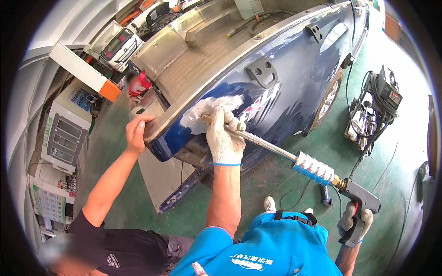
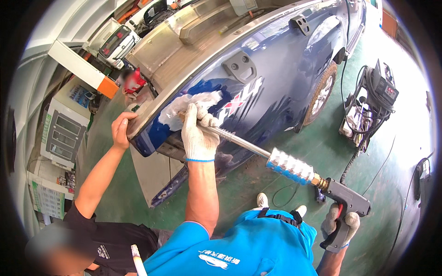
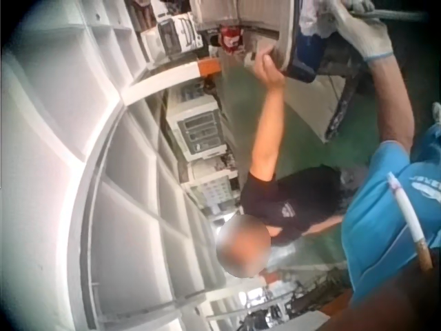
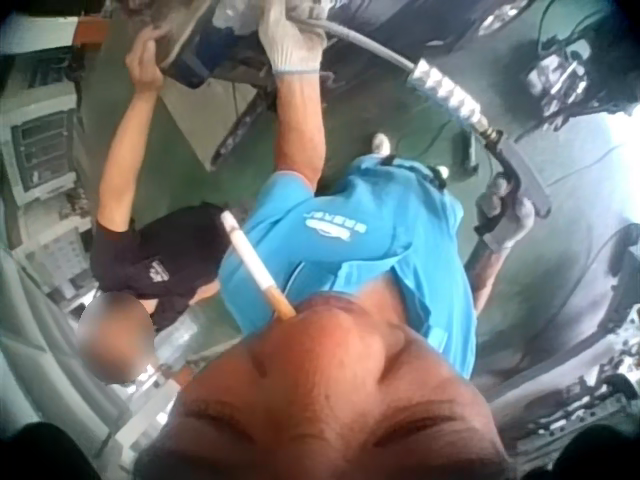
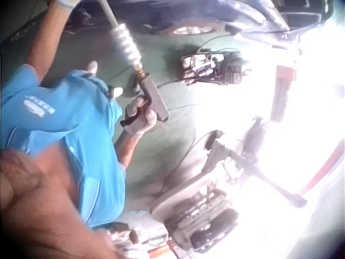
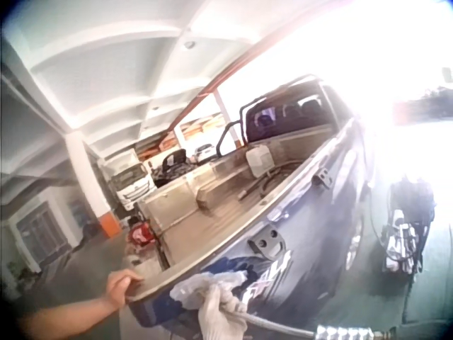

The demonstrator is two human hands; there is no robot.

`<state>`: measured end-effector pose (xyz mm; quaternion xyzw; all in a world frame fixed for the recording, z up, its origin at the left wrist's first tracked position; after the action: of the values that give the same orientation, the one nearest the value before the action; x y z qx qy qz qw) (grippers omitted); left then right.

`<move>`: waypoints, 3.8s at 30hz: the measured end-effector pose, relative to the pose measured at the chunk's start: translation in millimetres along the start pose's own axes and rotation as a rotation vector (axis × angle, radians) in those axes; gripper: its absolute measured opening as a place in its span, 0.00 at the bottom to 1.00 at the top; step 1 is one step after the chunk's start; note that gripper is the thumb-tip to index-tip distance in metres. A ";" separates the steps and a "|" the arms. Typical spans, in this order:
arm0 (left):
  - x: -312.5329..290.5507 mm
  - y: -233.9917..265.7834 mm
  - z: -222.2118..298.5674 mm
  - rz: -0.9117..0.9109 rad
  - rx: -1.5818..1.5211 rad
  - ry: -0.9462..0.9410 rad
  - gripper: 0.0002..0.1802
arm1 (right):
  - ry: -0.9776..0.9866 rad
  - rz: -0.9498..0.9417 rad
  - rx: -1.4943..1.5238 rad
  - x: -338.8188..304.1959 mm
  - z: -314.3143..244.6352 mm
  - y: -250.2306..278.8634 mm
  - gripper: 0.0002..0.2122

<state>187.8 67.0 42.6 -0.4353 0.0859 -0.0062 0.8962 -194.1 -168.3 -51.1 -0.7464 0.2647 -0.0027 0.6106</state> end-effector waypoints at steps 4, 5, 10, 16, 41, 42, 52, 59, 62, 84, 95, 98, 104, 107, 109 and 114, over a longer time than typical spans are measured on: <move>8.5 9.5 -8.7 -0.025 -0.011 0.013 0.12 | 0.075 0.002 -0.015 2.1 2.4 -5.5 0.32; 3.9 2.5 -12.4 -0.069 -0.024 0.020 0.12 | 0.090 0.031 -0.005 -2.4 -0.2 -3.7 0.32; -61.6 -3.1 -66.9 -0.299 -0.180 0.222 0.24 | 0.058 -0.001 -0.003 -3.5 -0.3 -11.2 0.34; -109.6 -37.6 -127.7 -0.303 -0.198 0.441 0.17 | 0.077 0.022 -0.019 -4.2 -4.2 -3.5 0.33; 4.5 -31.0 4.8 -0.645 -0.767 0.407 0.17 | 0.056 -0.089 -0.151 -1.4 -26.5 -13.5 0.31; 7.0 -35.5 3.5 -0.565 -0.717 0.456 0.17 | 0.036 -0.106 -0.145 3.2 -31.8 -4.7 0.31; 1.0 -0.1 3.8 0.113 -0.145 0.022 0.08 | 0.034 -0.084 -0.126 5.0 -13.6 -12.2 0.33; 4.0 -4.0 9.5 0.072 -0.088 0.020 0.07 | 0.072 -0.075 -0.136 6.4 -11.4 -17.8 0.33; 3.1 -3.8 9.5 0.066 -0.084 0.004 0.08 | 0.089 -0.050 -0.186 7.0 -12.7 -13.9 0.31; 5.4 0.3 12.0 -0.038 -0.062 -0.017 0.07 | 0.115 -0.051 -0.167 4.3 -13.8 -25.0 0.34; -113.4 -54.4 -110.9 -0.582 -0.253 0.301 0.14 | 0.157 -0.034 -0.160 -0.8 -5.8 -40.0 0.33; -119.8 -53.6 -118.5 -0.107 -0.158 0.467 0.11 | 0.128 -0.069 -0.191 -2.3 -12.2 -29.0 0.35; -75.2 -43.6 -75.3 -0.324 -0.224 0.338 0.12 | 0.155 -0.028 -0.121 -7.5 -9.6 -41.8 0.32; -128.2 -44.7 -112.7 -0.422 -0.179 0.378 0.23 | 0.153 -0.013 -0.104 -5.8 -6.3 -45.7 0.33; -121.8 -36.2 -113.2 -0.466 -0.116 0.336 0.25 | 0.169 -0.013 -0.137 -5.1 -7.9 -43.2 0.33; -25.0 -4.5 -22.9 -0.023 -0.157 0.143 0.14 | 0.171 0.003 -0.135 -7.3 -15.2 -36.9 0.34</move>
<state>159.8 48.5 35.9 -0.5035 0.1450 -0.0408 0.8508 -190.9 -175.0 -11.2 -0.7824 0.3164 -0.0475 0.5343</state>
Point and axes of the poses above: each hand's wrist, its own x-axis towards the middle knuckle, its own y-axis out of the back of the hand, z = x × y, the point moved 5 cm from there along x, towards the middle knuckle, and after that the axes turned 11 degrees about z, right-handed, at the moved point
